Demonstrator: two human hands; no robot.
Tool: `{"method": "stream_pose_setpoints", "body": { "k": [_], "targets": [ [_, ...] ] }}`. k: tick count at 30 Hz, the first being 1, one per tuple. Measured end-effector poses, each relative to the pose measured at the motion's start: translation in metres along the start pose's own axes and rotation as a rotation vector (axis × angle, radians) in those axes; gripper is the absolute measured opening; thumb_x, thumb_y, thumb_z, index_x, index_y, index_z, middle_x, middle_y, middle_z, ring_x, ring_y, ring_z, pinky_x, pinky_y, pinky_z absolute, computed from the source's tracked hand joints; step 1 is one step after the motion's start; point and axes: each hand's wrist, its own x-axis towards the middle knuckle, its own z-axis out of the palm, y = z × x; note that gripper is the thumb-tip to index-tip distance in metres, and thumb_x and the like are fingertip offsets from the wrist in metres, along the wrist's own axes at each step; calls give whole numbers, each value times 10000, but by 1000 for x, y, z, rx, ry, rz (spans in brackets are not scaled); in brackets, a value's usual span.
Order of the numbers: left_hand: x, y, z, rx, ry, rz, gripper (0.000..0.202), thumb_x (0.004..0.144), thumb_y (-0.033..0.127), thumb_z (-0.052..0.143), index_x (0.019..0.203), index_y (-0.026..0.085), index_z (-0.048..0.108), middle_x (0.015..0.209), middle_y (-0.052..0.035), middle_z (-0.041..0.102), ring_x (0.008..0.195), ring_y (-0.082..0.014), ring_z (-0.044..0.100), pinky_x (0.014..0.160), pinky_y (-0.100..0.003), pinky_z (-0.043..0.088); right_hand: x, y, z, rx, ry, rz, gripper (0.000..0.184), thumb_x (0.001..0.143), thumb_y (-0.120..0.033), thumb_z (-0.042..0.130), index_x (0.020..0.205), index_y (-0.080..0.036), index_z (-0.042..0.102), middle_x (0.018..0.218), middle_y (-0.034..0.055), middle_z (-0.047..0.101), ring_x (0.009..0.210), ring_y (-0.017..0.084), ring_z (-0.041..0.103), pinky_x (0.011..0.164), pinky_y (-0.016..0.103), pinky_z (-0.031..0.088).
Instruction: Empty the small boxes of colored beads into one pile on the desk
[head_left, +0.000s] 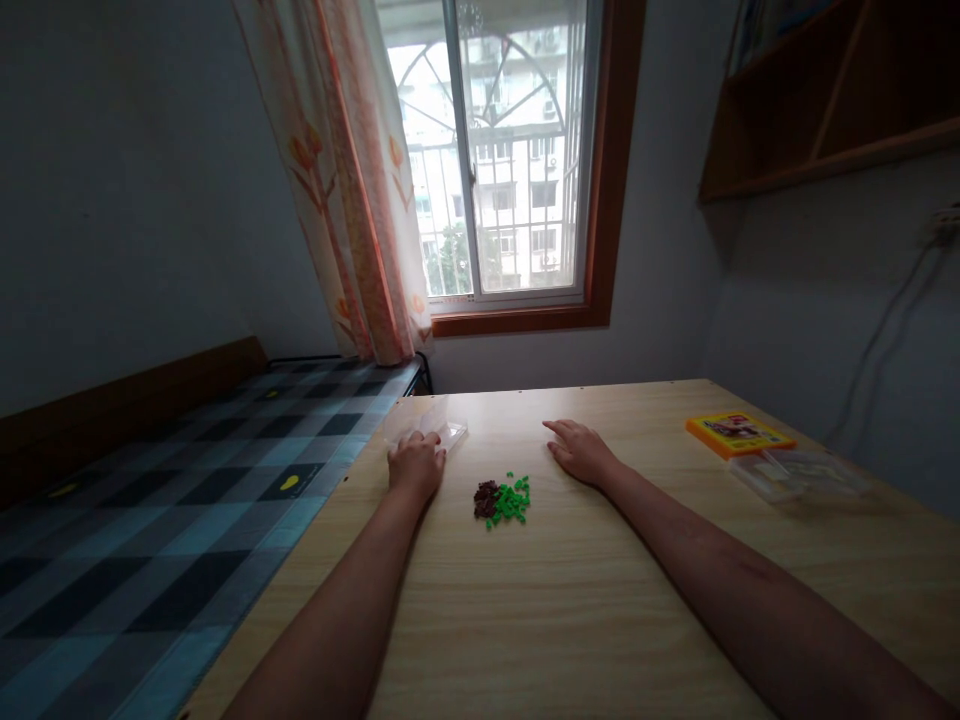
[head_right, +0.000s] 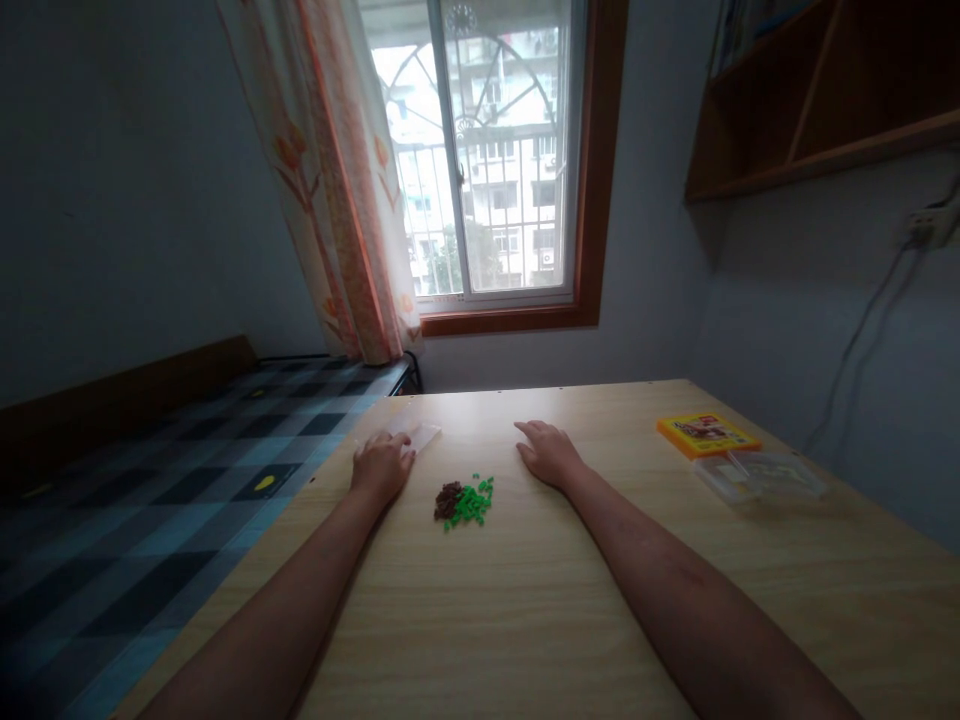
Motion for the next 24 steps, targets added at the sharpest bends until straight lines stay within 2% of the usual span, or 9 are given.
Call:
{"method": "stream_pose_setpoints", "body": {
  "k": [9, 19, 24],
  "targets": [
    [11, -1, 9, -57, -11, 32, 280, 927, 286, 532, 1157, 190, 659, 1125, -108, 654, 1048, -260, 617, 878, -328, 497, 0, -2, -1, -18, -8, 4, 490, 938, -315, 477, 1415, -214, 524, 1375, 87, 564, 1231, 233, 534, 1051, 357, 394],
    [17, -4, 13, -55, 19, 40, 334, 934, 255, 491, 1233, 177, 617, 1159, -134, 660, 1071, -286, 624, 862, -364, 522, -2, -9, -5, -56, 4, 33, 441, 934, -272, 479, 1359, -207, 575, 1324, 97, 593, 1188, 209, 547, 1049, 326, 386],
    [11, 0, 8, -53, 58, 49, 371, 928, 247, 469, 1269, 162, 589, 1153, -147, 661, 1028, -291, 638, 823, -368, 527, -17, -21, -11, -103, 54, 71, 442, 915, -222, 462, 1336, -192, 592, 1347, 111, 570, 1230, 222, 507, 1079, 349, 362]
  ]
}}
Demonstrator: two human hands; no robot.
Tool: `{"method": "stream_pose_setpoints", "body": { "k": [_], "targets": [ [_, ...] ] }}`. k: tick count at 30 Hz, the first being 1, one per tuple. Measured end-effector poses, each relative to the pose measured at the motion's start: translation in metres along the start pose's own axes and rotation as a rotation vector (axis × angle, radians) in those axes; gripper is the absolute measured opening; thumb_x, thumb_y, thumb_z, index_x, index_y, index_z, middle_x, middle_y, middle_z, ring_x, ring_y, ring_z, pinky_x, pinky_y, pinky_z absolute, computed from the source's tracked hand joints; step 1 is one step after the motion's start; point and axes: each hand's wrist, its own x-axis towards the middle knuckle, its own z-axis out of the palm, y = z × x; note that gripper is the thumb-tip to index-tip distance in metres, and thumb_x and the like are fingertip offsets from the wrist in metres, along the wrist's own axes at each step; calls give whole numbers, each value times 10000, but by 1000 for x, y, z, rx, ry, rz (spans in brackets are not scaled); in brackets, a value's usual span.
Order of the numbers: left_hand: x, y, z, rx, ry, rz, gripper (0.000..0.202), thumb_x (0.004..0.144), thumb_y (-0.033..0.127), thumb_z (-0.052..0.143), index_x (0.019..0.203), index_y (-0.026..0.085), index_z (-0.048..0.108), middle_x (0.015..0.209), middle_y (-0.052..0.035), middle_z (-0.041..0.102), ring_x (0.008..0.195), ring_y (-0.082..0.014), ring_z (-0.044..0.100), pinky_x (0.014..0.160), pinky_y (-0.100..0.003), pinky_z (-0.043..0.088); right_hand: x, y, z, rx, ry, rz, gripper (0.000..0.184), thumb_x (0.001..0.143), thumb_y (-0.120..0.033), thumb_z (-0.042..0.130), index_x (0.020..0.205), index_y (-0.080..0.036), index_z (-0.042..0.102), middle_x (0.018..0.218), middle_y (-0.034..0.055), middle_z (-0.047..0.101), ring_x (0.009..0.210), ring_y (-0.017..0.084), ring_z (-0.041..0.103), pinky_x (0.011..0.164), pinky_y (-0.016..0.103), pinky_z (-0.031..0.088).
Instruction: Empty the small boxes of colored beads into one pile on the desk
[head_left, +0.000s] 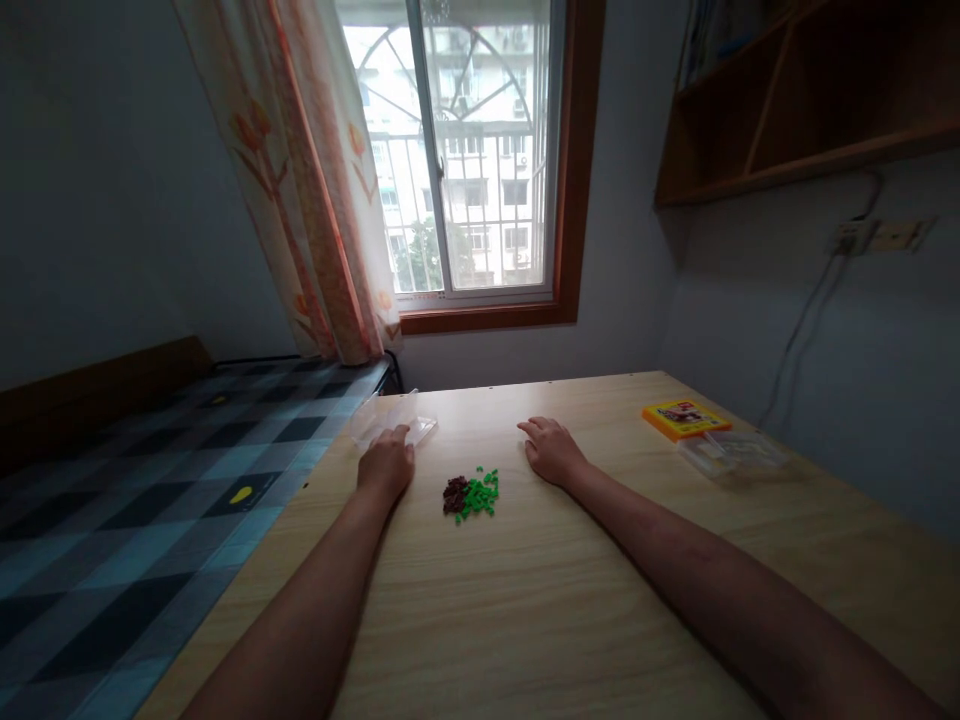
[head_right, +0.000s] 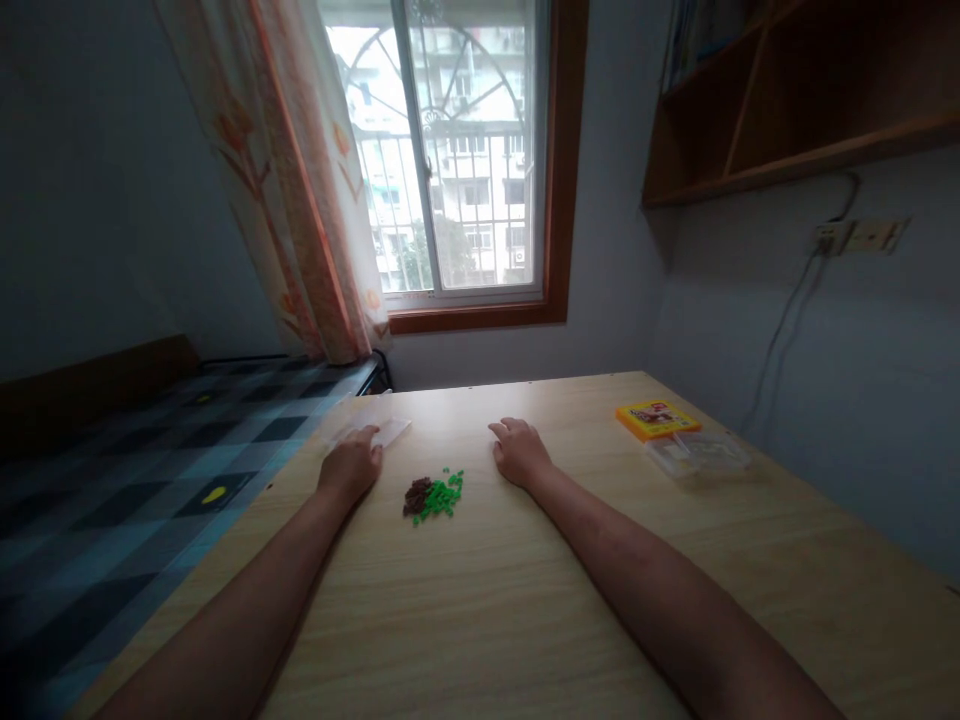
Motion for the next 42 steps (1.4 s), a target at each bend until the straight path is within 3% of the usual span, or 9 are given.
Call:
{"method": "stream_pose_setpoints", "body": {
  "k": [6, 11, 15, 18, 22, 25, 31, 36, 42],
  "targets": [
    [-6, 8, -11, -22, 64, 28, 344, 959, 278, 413, 1221, 174, 609, 1146, -140, 660, 998, -294, 639, 776, -375, 522, -52, 8, -23, -124, 77, 10, 482, 899, -228, 454, 1371, -242, 548, 1440, 87, 503, 1387, 287, 349, 1167, 547, 172],
    [-9, 12, -12, -74, 58, 154, 314, 978, 337, 396, 1016, 197, 674, 1031, -96, 679, 996, -263, 625, 791, -330, 506, -103, 57, -49, -362, 182, 88, 504, 896, -264, 468, 1395, -230, 528, 1492, 103, 450, 1439, 319, 263, 1163, 621, 52],
    [-11, 14, -10, -144, 72, 188, 313, 971, 326, 391, 964, 200, 678, 991, -87, 686, 972, -237, 628, 802, -303, 495, -140, 105, -75, -498, 235, 196, 505, 910, -296, 453, 1402, -200, 520, 1520, 151, 390, 1372, 330, 352, 1113, 562, 231],
    [-10, 13, -8, -222, 88, 178, 307, 954, 338, 409, 980, 185, 675, 937, -77, 697, 913, -216, 643, 824, -290, 487, -163, 132, -91, -532, 199, 309, 521, 902, -305, 442, 1399, -166, 513, 1448, 190, 450, 1240, 340, 462, 1007, 515, 349],
    [-6, 8, -7, -312, 108, 112, 401, 951, 430, 381, 961, 161, 679, 848, -74, 704, 790, -211, 656, 739, -292, 487, -179, 152, -101, -501, 159, 445, 485, 893, -360, 471, 1327, -169, 572, 1334, 189, 535, 1148, 347, 506, 921, 489, 399],
    [-8, 6, -9, -355, 140, 73, 455, 952, 469, 349, 939, 154, 678, 840, -80, 703, 771, -216, 651, 711, -298, 476, -180, 155, -100, -459, 147, 470, 441, 884, -410, 506, 1230, -161, 619, 1275, 175, 570, 1103, 332, 537, 882, 439, 423],
    [-17, 12, -17, -407, 200, 116, 419, 965, 425, 337, 891, 170, 661, 833, -66, 686, 783, -206, 623, 747, -297, 477, -168, 133, -88, -146, 133, 386, 348, 843, -401, 568, 1086, -152, 595, 1088, 132, 654, 967, 259, 620, 840, 354, 460],
    [-28, 30, -35, -440, 271, 218, 349, 985, 367, 352, 954, 178, 644, 934, -75, 671, 889, -210, 618, 849, -314, 489, -141, 81, -91, 294, 172, 347, 391, 821, -374, 600, 1161, -184, 560, 1143, 112, 652, 1007, 234, 638, 871, 345, 498],
    [-65, 80, -62, -463, 398, 742, 227, 971, 296, 478, 1123, 180, 602, 982, -91, 644, 919, -229, 596, 823, -360, 517, -106, -2, -104, 735, 142, 65, 442, 773, -341, 696, 1174, -236, 541, 1179, 71, 611, 915, 177, 619, 774, 312, 547]
  ]
}}
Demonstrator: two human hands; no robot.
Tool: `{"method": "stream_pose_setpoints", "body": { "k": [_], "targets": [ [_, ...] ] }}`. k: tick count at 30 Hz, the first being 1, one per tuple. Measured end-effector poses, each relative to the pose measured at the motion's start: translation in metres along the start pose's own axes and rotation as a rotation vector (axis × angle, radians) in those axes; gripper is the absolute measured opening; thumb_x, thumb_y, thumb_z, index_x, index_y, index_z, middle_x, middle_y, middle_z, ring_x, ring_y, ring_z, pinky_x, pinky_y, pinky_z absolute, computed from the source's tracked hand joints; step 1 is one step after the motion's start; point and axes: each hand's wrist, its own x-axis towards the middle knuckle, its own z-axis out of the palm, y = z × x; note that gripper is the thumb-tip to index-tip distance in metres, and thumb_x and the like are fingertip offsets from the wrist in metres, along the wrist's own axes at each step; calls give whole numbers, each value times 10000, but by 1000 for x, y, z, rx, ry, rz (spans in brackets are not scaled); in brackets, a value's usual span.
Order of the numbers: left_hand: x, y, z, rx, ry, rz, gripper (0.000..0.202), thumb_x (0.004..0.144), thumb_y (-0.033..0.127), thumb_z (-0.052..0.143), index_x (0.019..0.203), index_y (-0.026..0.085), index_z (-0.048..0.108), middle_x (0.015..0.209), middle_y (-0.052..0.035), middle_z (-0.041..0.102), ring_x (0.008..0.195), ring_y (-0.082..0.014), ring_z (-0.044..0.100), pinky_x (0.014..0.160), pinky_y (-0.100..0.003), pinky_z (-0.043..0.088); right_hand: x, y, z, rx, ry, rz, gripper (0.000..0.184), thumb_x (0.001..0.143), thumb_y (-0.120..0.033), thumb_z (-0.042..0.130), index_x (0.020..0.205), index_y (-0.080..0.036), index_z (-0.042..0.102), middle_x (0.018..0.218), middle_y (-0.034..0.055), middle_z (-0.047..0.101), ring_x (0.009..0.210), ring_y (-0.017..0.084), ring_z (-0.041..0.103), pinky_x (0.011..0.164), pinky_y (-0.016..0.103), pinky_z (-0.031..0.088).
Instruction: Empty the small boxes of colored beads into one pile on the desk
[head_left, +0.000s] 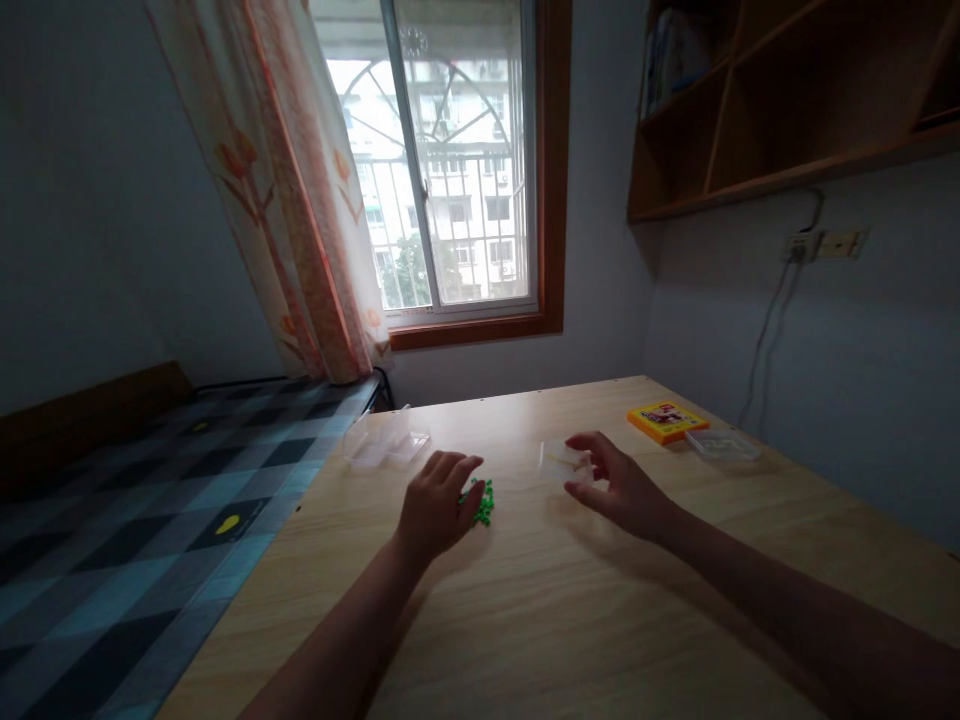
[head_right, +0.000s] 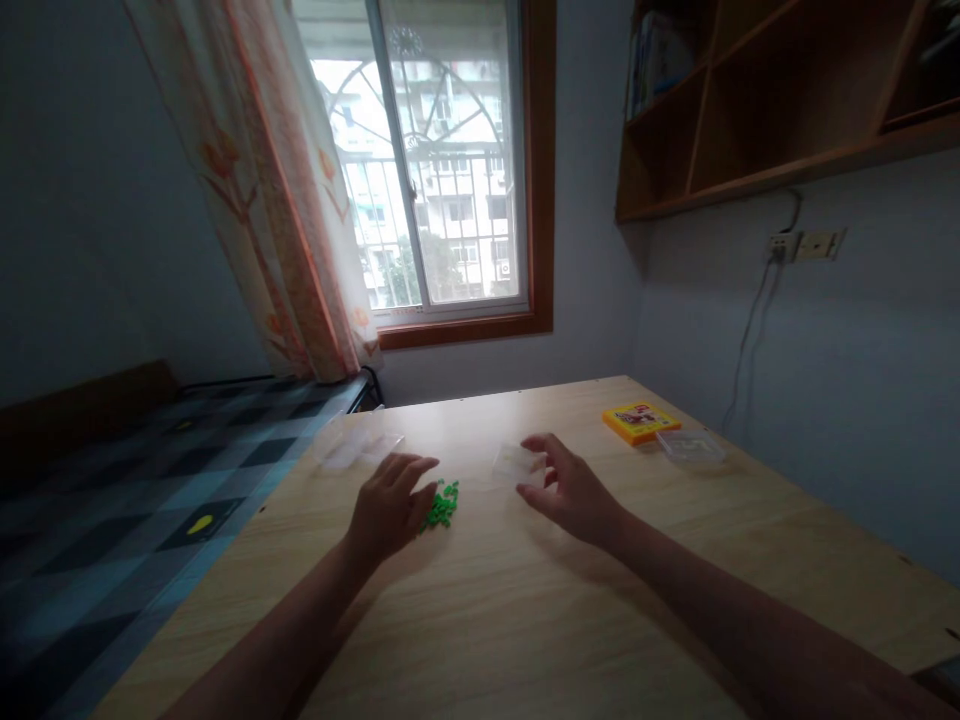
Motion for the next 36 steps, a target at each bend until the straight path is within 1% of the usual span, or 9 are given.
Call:
{"method": "stream_pose_setpoints", "body": {
  "k": [4, 7, 11, 16, 20, 25, 28, 32, 36],
  "targets": [
    [5, 28, 6, -46, 2, 122, 440, 946, 411, 541, 1309, 164, 508, 1084, -133, 618, 956, -251, 600, 799, -384, 548, -5, -10, 32, 207, -36, -27, 506, 783, -308, 732, 1234, -256, 510, 1230, 79, 579, 960, 182, 615, 773, 306, 549],
    [5, 35, 9, -32, -52, 194, 383, 962, 407, 544, 1281, 195, 542, 1060, -113, 624, 928, -232, 608, 751, -349, 553, -15, -2, 47, 368, -71, 30, 550, 775, -314, 771, 1255, -268, 505, 1237, 81, 571, 983, 189, 612, 787, 313, 545],
    [4, 36, 13, -36, -89, 195, 300, 975, 385, 550, 1211, 205, 592, 1048, -99, 631, 924, -220, 612, 735, -328, 554, -20, 6, 48, 665, -113, 161, 593, 717, -353, 837, 1228, -259, 551, 1207, 77, 590, 999, 193, 611, 818, 321, 537],
    [7, 41, 12, -52, -73, 205, 275, 1000, 339, 514, 1212, 186, 600, 1008, -92, 640, 887, -199, 610, 699, -296, 557, -17, 5, 41, 953, -44, 395, 485, 791, -469, 764, 1189, -231, 622, 1102, 66, 610, 834, 149, 615, 658, 270, 539],
    [8, 52, 10, -26, 3, 200, 241, 988, 232, 522, 1209, 216, 617, 976, -76, 633, 876, -194, 593, 691, -289, 537, -19, 1, 40, 1032, -117, 455, 574, 718, -301, 834, 1243, -274, 603, 1055, 29, 602, 768, 121, 616, 544, 212, 543],
    [8, 69, 9, -112, 55, 139, 233, 960, 125, 506, 1117, 227, 645, 934, -60, 636, 833, -181, 583, 691, -291, 524, -23, -7, 41, 1126, -209, 505, 721, 681, -187, 837, 1326, -325, 546, 1045, 11, 620, 790, 132, 647, 598, 251, 602],
    [9, 77, 8, -207, -7, 105, 288, 938, 124, 473, 1174, 200, 620, 1009, -89, 639, 895, -201, 606, 783, -342, 554, -25, -10, 44, 1173, -160, 527, 673, 685, -198, 836, 1286, -294, 550, 1079, 28, 633, 844, 156, 651, 627, 273, 606],
    [8, 84, 11, -277, -92, 27, 390, 907, 284, 576, 1278, 164, 559, 1172, -145, 624, 1047, -277, 609, 885, -445, 560, -26, -9, 49, 1146, -40, 564, 649, 661, -263, 873, 1198, -271, 508, 1068, 21, 635, 846, 159, 648, 674, 305, 596],
    [6, 83, 17, -308, -107, -68, 403, 860, 324, 672, 1227, 194, 565, 1198, -135, 647, 1078, -295, 619, 915, -485, 558, -26, -8, 52, 1089, -13, 513, 593, 697, -352, 863, 1141, -251, 483, 1014, 13, 636, 832, 151, 644, 700, 293, 574]
  ]
}}
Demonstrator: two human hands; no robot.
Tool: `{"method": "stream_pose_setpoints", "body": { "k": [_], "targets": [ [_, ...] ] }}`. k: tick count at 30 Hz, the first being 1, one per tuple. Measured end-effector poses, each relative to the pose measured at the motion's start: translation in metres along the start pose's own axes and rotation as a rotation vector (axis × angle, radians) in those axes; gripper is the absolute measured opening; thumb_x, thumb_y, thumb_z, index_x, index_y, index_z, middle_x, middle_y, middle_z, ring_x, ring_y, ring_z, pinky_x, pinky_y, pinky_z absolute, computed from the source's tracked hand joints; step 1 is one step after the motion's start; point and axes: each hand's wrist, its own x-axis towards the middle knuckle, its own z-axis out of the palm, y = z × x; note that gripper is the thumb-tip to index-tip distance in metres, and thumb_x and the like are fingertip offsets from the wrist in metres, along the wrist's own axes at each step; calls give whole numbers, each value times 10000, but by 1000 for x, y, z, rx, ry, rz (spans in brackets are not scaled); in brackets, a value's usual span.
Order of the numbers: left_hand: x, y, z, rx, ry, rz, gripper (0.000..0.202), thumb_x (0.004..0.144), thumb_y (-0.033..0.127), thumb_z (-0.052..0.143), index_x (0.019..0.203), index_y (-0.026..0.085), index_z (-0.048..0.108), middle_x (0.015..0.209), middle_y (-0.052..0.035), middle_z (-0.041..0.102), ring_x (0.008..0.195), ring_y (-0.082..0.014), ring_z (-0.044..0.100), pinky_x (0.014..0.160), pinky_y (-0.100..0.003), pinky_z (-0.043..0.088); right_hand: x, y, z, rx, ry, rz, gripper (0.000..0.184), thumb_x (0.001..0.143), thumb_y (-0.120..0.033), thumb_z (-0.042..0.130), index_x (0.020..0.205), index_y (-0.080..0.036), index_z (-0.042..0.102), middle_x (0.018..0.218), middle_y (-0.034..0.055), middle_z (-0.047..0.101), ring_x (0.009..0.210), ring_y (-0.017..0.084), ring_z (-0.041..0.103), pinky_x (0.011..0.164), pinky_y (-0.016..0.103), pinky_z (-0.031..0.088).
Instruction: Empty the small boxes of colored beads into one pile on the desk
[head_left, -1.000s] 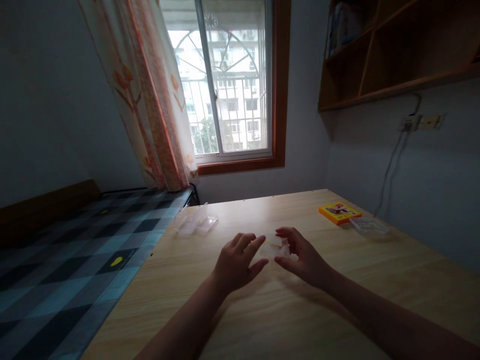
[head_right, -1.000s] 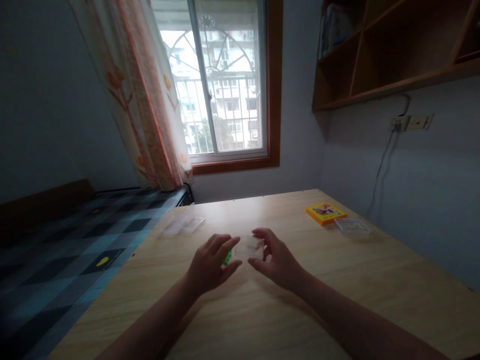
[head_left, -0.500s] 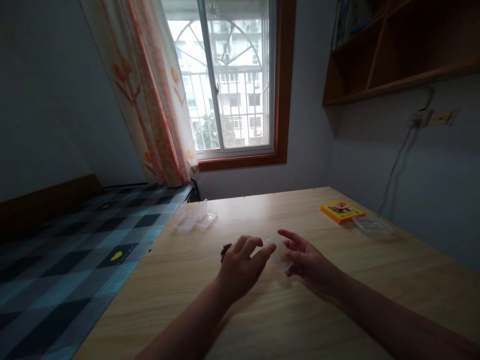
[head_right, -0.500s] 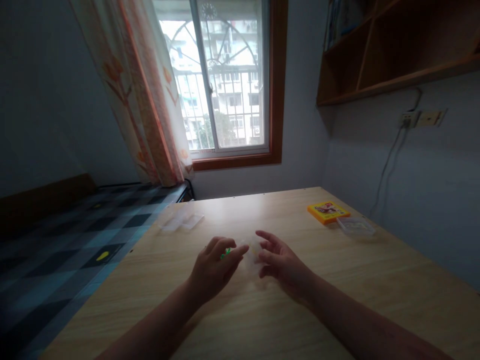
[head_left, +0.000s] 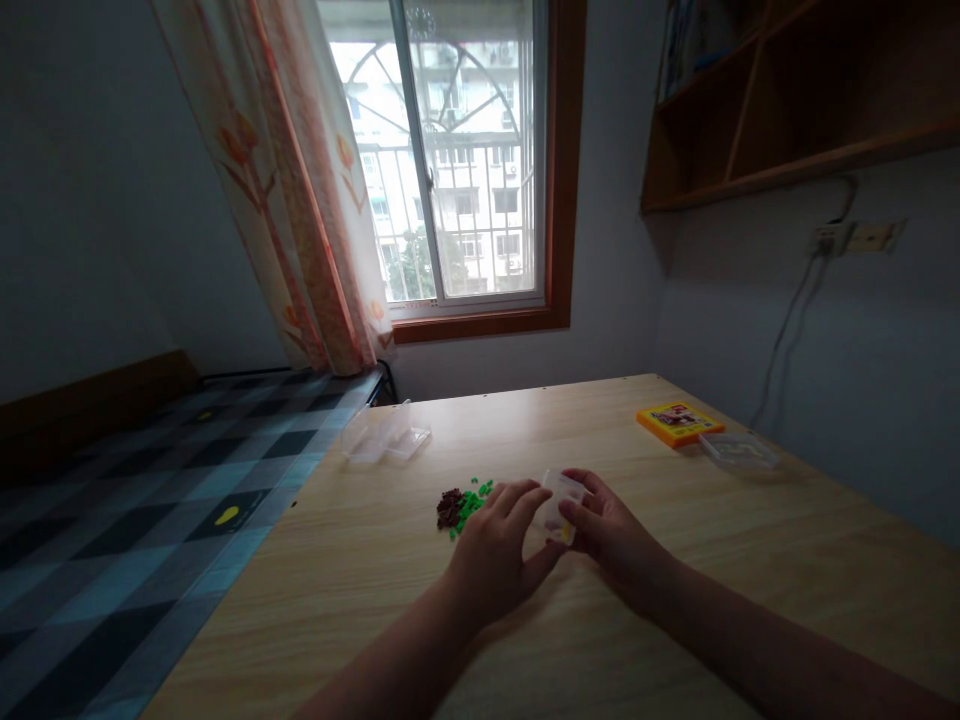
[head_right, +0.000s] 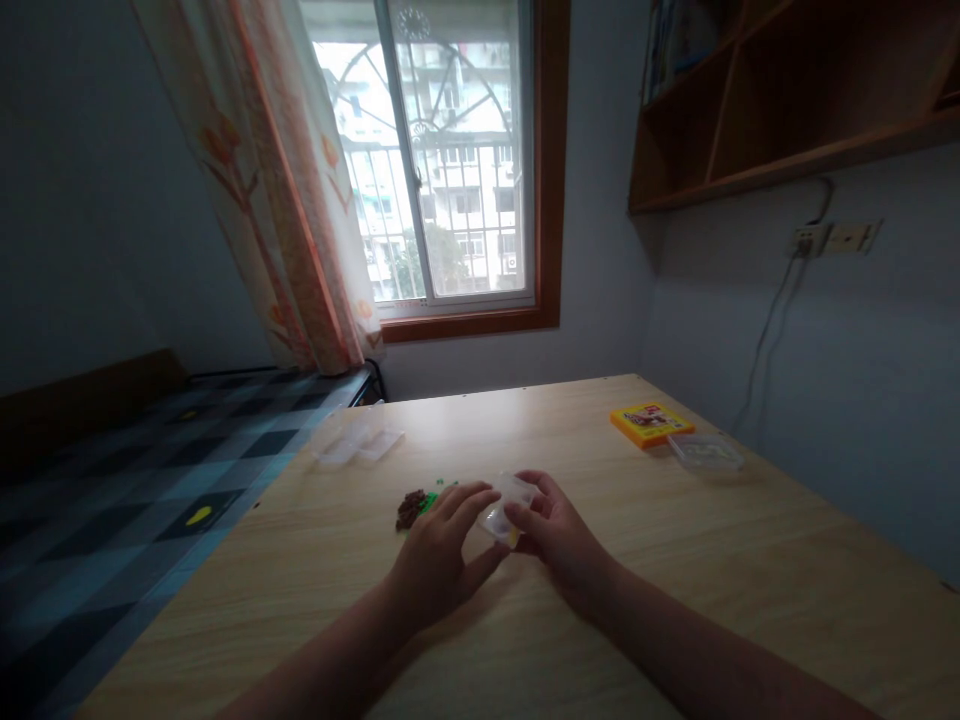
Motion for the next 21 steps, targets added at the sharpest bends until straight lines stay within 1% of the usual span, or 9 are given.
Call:
{"method": "stream_pose_setpoints", "body": {
  "k": [1, 3, 5, 7, 10, 13, 17, 19, 21],
  "targets": [
    [0, -2, 0, -24, 8, -19, 385, 853, 295, 672, 1212, 201, 568, 1191, -128, 655, 1072, -289, 624, 891, -467, 570, 0, 0, 0, 9, -18, -10, 566, 727, -385, 840, 1145, -249, 485, 1024, 18, 636, 849, 154, 644, 719, 304, 576],
    [0, -5, 0, -106, 20, -53, 375, 842, 234, 648, 1207, 208, 566, 1190, -121, 661, 1034, -261, 638, 774, -382, 601, 0, -2, -1, 49, -61, -7, 521, 775, -424, 795, 1162, -251, 491, 1066, 28, 638, 880, 160, 648, 757, 329, 582],
    [0, -8, -1, -196, 32, -93, 383, 839, 190, 611, 1218, 204, 563, 1197, -120, 658, 972, -224, 649, 647, -295, 588, 0, -4, -2, 78, -106, 13, 503, 792, -414, 777, 1178, -253, 498, 1093, 36, 644, 889, 162, 657, 762, 328, 588],
    [0, -10, -3, -257, 51, -141, 389, 841, 169, 584, 1228, 196, 564, 1165, -115, 667, 921, -199, 652, 605, -259, 569, 0, -6, -3, 79, -135, 31, 514, 788, -369, 785, 1198, -249, 499, 1105, 44, 651, 900, 163, 665, 743, 298, 589],
    [-1, -9, -4, -308, 65, -204, 374, 851, 159, 552, 1223, 190, 574, 1097, -99, 682, 916, -191, 653, 656, -264, 573, 0, -8, -2, 65, -132, 36, 547, 767, -320, 807, 1202, -244, 487, 1114, 51, 657, 909, 164, 675, 727, 269, 587],
    [-3, -6, -5, -360, 25, -218, 373, 877, 199, 548, 1249, 178, 564, 1137, -110, 671, 928, -195, 647, 697, -282, 572, -3, -7, -1, 45, -117, 17, 556, 734, -286, 834, 1155, -242, 474, 1086, 40, 661, 894, 166, 678, 723, 276, 586],
    [-4, -4, -4, -339, -20, -234, 378, 865, 235, 577, 1238, 168, 575, 1111, -114, 680, 841, -191, 639, 661, -296, 555, -6, -3, 0, 5, -149, -11, 494, 731, -255, 833, 1080, -229, 484, 1079, 33, 660, 957, 182, 667, 831, 347, 575],
    [-2, -4, -5, -275, -17, -197, 365, 836, 195, 569, 1199, 176, 594, 1077, -100, 694, 862, -204, 642, 717, -331, 559, -6, -1, 0, -2, -150, -10, 555, 714, -235, 842, 1143, -248, 491, 1094, 31, 663, 957, 187, 670, 865, 380, 564],
    [0, -4, -8, -204, -15, -112, 365, 803, 166, 568, 1165, 184, 608, 1104, -96, 700, 970, -236, 645, 839, -389, 552, -5, 0, 0, -19, -140, 1, 680, 678, -213, 860, 1248, -270, 494, 1141, 41, 662, 959, 189, 672, 866, 376, 559]
  ]
}}
